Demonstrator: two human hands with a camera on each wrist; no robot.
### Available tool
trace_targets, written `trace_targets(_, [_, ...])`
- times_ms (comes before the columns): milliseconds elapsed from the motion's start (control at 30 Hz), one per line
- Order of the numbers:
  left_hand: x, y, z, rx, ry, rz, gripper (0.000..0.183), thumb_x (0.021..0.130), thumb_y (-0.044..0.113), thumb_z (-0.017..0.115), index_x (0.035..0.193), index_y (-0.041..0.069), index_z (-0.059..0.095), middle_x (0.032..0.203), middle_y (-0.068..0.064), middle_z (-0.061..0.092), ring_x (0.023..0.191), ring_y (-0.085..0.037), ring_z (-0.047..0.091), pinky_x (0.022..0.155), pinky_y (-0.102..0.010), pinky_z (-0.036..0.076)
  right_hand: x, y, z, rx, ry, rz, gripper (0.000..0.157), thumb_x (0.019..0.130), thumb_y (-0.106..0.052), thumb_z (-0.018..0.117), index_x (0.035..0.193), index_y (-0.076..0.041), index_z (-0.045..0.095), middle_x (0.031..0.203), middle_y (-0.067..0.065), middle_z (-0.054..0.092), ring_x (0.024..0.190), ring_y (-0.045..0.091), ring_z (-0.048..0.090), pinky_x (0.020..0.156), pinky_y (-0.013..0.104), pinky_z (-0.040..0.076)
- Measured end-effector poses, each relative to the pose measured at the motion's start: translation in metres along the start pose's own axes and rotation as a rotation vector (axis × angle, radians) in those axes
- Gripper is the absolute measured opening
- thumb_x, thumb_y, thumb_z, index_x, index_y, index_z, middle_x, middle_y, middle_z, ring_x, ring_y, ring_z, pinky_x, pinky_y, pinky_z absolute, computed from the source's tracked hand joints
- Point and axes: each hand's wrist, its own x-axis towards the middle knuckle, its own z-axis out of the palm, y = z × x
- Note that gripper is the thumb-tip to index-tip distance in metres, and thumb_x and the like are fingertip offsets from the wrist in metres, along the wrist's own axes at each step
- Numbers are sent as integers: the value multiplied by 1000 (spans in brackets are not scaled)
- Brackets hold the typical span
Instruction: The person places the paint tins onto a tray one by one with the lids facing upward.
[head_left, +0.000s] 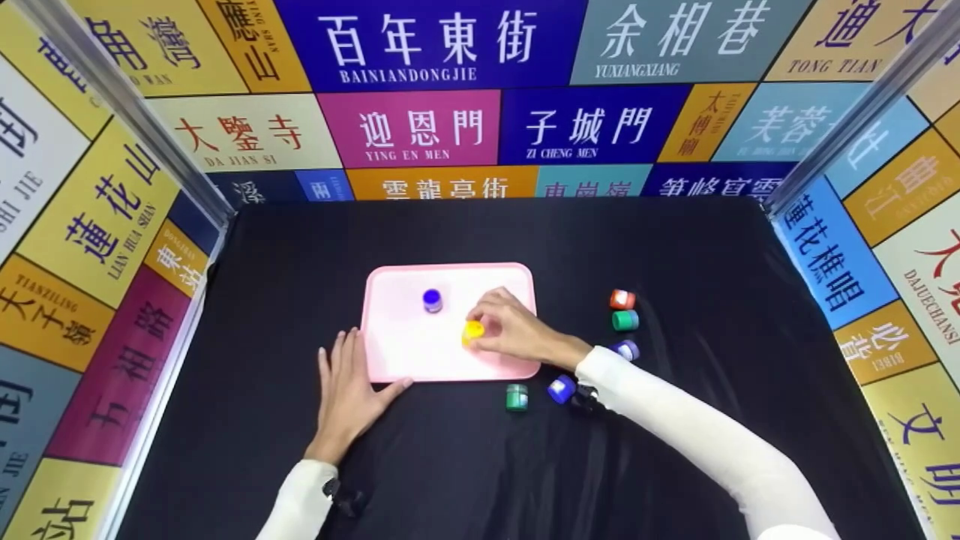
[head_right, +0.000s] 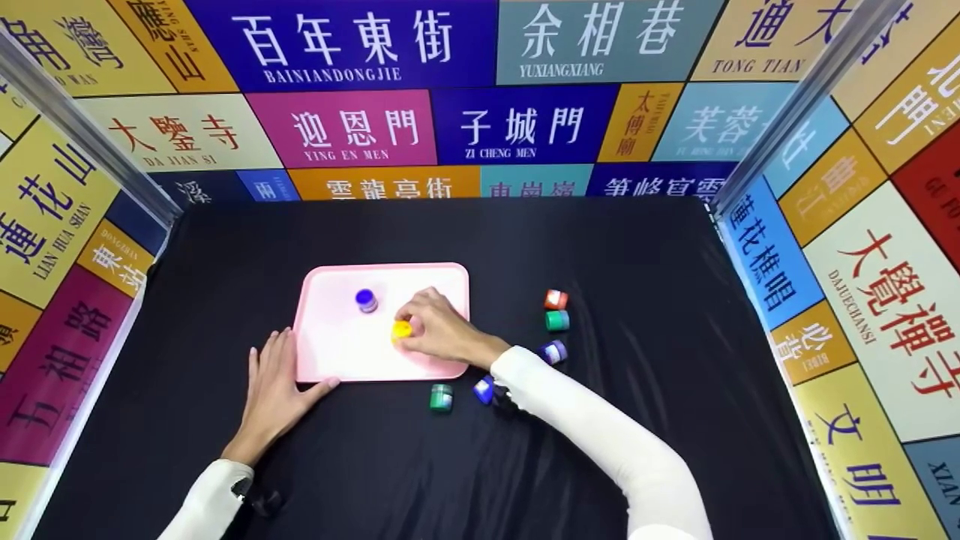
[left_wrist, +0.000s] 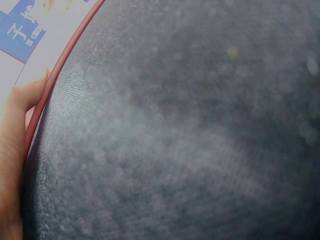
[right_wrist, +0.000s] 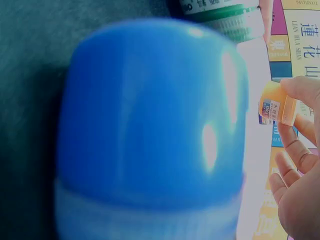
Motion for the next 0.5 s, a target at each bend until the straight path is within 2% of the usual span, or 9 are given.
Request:
trace_targets(133, [-1,1,-1,7,-17,-6,127,86,76,79,170,-6,29,175,-27,34,167,-44,21,135,-66,0,4,-4,4,-1,-19,8,32,90,-18,91,117,-6,80,112,6,76,123,30,56,108,45,47])
trace_targets(333, [-1,1,0,10,9,16,126,85,74,80,168,-9,32,173,-29,36,165,-47,24,133,-70,4,7,-7,12,0,-29,-6,32,89,-17,91,116,-5,80,112,8,75,122,30,57,105,46,48])
trace_targets(500, [-1,0,0,7,4,15,127,86,74,80,168,-8,31,173,-29,35,166,-46,23,134,-69,3,10,-9,16,4,-36,-23,31,88,-15,91,115,-5,80,110,8,75,121,30,57,104,46,48])
